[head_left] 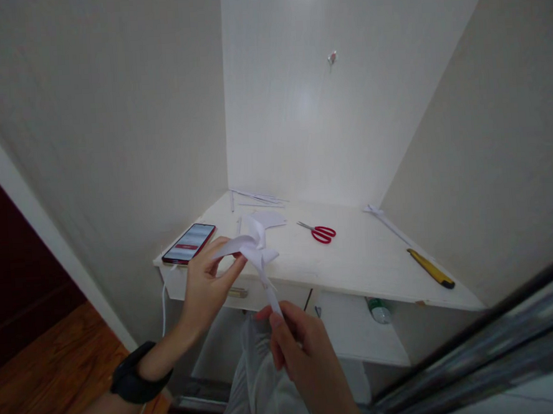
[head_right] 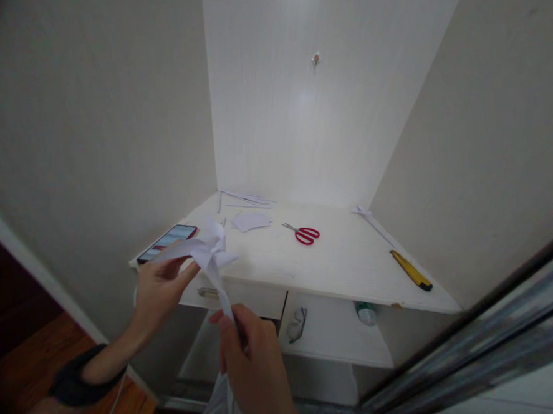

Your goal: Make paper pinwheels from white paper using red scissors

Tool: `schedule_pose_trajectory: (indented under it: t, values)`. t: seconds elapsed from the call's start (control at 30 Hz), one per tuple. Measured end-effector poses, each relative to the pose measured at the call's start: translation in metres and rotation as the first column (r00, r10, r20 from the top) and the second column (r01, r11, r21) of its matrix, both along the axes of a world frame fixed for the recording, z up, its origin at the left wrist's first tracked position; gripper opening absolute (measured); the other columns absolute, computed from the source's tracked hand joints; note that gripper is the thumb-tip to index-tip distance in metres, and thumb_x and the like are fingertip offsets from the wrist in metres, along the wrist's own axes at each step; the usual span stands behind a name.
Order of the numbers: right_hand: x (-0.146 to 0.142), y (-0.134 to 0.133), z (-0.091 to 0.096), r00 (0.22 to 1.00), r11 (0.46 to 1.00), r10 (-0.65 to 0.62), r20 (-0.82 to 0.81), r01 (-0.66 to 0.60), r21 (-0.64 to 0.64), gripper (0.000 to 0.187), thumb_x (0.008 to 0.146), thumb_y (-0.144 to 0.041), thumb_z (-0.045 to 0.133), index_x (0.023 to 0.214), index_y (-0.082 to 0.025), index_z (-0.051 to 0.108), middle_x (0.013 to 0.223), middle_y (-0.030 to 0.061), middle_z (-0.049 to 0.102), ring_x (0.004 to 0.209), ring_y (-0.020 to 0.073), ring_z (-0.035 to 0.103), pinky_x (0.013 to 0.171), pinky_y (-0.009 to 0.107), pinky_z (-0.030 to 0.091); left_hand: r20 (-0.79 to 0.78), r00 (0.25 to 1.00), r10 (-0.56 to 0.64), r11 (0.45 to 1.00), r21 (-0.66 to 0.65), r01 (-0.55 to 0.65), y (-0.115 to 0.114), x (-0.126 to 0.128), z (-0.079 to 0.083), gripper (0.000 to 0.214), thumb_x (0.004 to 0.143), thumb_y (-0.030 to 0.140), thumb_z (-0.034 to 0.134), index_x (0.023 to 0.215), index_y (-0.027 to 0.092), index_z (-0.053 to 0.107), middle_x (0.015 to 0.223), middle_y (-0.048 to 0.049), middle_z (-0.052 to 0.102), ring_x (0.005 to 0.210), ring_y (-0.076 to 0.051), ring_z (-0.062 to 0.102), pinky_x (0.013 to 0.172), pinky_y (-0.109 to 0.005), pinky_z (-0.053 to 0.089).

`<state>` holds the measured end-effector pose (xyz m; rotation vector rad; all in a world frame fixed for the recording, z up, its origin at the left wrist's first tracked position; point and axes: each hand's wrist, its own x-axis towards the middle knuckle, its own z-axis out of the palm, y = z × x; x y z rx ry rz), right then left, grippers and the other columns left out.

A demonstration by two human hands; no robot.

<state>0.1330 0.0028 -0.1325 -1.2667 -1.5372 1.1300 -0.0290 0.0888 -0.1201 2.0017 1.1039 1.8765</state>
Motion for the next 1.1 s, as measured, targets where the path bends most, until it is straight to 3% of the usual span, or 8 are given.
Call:
schedule_pose_trajectory:
  t: [0.27, 0.53, 0.63, 0.7, 0.77, 0.83, 1.0, 1.1]
  values:
    - [-0.024, -0.006, -0.008, 0.994, 0.998, -0.06, 0.091, 0.06, 0.003, 0.033, 0.094, -0.034, 0.045, 0.095, -0.013, 0.07, 0.046, -0.0061, 0.045, 0.041, 0.0078, 0.041, 0.042, 0.017, 0.028, -0.023, 1.0, 0.011, 0.999, 0.044, -0.01, 0.002, -0.022, -0.022, 0.005, 0.081, 0.02, 0.068, 0.085, 0.022, 0.069, 0.084, 0.0, 0.069, 0.082, -0.019, 0.064, 0.074, -0.03, 0.049]
    - [-0.039, -0.007, -0.019, 0.992, 0.993, -0.118, 0.037, 0.119, -0.025, 0.038, 0.095, -0.041, 0.044, 0.103, -0.013, 0.069, 0.052, -0.0033, 0.054, 0.042, 0.0088, 0.045, 0.041, 0.018, 0.032, 0.019, 0.999, -0.043, 0.997, -0.068, 0.044, 0.017, -0.032, -0.036, 0.002, 0.079, 0.023, 0.069, 0.08, 0.024, 0.07, 0.082, 0.0006, 0.068, 0.081, -0.019, 0.064, 0.074, -0.031, 0.049]
    - [-0.033, -0.011, -0.022, 0.99, 0.992, -0.125, -0.061, 0.123, -0.035, 0.041, 0.094, -0.047, 0.044, 0.108, -0.015, 0.065, 0.065, 0.0022, 0.066, 0.05, 0.0121, 0.056, 0.049, 0.021, 0.042, 0.115, 0.988, -0.099, 0.982, -0.148, 0.115, 0.036, -0.02, -0.044, 0.006, 0.08, 0.028, 0.068, 0.082, 0.024, 0.071, 0.087, -0.0016, 0.07, 0.088, -0.022, 0.065, 0.08, -0.035, 0.051]
    - [-0.024, -0.014, -0.027, 0.984, 0.987, -0.157, -0.086, 0.156, -0.025, 0.04, 0.093, -0.048, 0.047, 0.107, -0.016, 0.065, 0.077, 0.0061, 0.072, 0.067, 0.0165, 0.065, 0.063, 0.026, 0.049, 0.192, 0.973, -0.126, 0.966, -0.199, 0.164, 0.048, -0.007, -0.051, 0.012, 0.081, 0.033, 0.067, 0.083, 0.022, 0.071, 0.088, -0.003, 0.07, 0.089, -0.022, 0.065, 0.082, -0.038, 0.052]
    - [-0.013, -0.015, -0.032, 0.969, 0.975, -0.223, -0.105, 0.224, -0.004, 0.035, 0.093, -0.045, 0.048, 0.107, -0.017, 0.065, 0.089, 0.008, 0.074, 0.085, 0.0196, 0.068, 0.079, 0.031, 0.05, 0.262, 0.953, -0.15, 0.947, -0.239, 0.215, 0.056, 0.008, -0.057, 0.021, 0.083, 0.038, 0.065, 0.085, 0.019, 0.07, 0.087, -0.0034, 0.069, 0.087, -0.022, 0.066, 0.079, -0.038, 0.054]
    - [-0.001, -0.01, -0.036, 0.943, 0.954, -0.291, -0.163, 0.299, 0.027, 0.03, 0.093, -0.041, 0.05, 0.105, -0.019, 0.066, 0.093, 0.0076, 0.073, 0.091, 0.0199, 0.067, 0.084, 0.032, 0.049, 0.297, 0.935, -0.193, 0.917, -0.284, 0.279, 0.058, 0.023, -0.061, 0.024, 0.087, 0.038, 0.063, 0.091, 0.015, 0.067, 0.087, -0.0033, 0.068, 0.082, -0.019, 0.066, 0.075, -0.036, 0.055]
    - [0.023, 0.02, -0.035, 0.869, 0.891, -0.38, -0.316, 0.436, 0.128, 0.016, 0.086, -0.029, 0.06, 0.097, -0.021, 0.067, 0.1, 0.0055, 0.068, 0.093, 0.0183, 0.063, 0.081, 0.029, 0.049, 0.324, 0.895, -0.306, 0.822, -0.385, 0.421, 0.036, 0.053, -0.067, 0.025, 0.093, 0.034, 0.058, 0.111, 0.017, 0.062, 0.11, -0.0074, 0.066, 0.09, -0.019, 0.065, 0.077, -0.038, 0.057]
    - [0.028, 0.035, -0.033, 0.853, 0.874, -0.365, -0.373, 0.452, 0.178, 0.021, 0.08, -0.029, 0.064, 0.099, -0.021, 0.063, 0.103, 0.0049, 0.065, 0.095, 0.019, 0.06, 0.084, 0.031, 0.048, 0.36, 0.87, -0.336, 0.777, -0.417, 0.473, 0.016, 0.071, -0.075, 0.027, 0.093, 0.034, 0.058, 0.114, 0.017, 0.061, 0.114, -0.0081, 0.065, 0.092, -0.02, 0.065, 0.078, -0.039, 0.057]
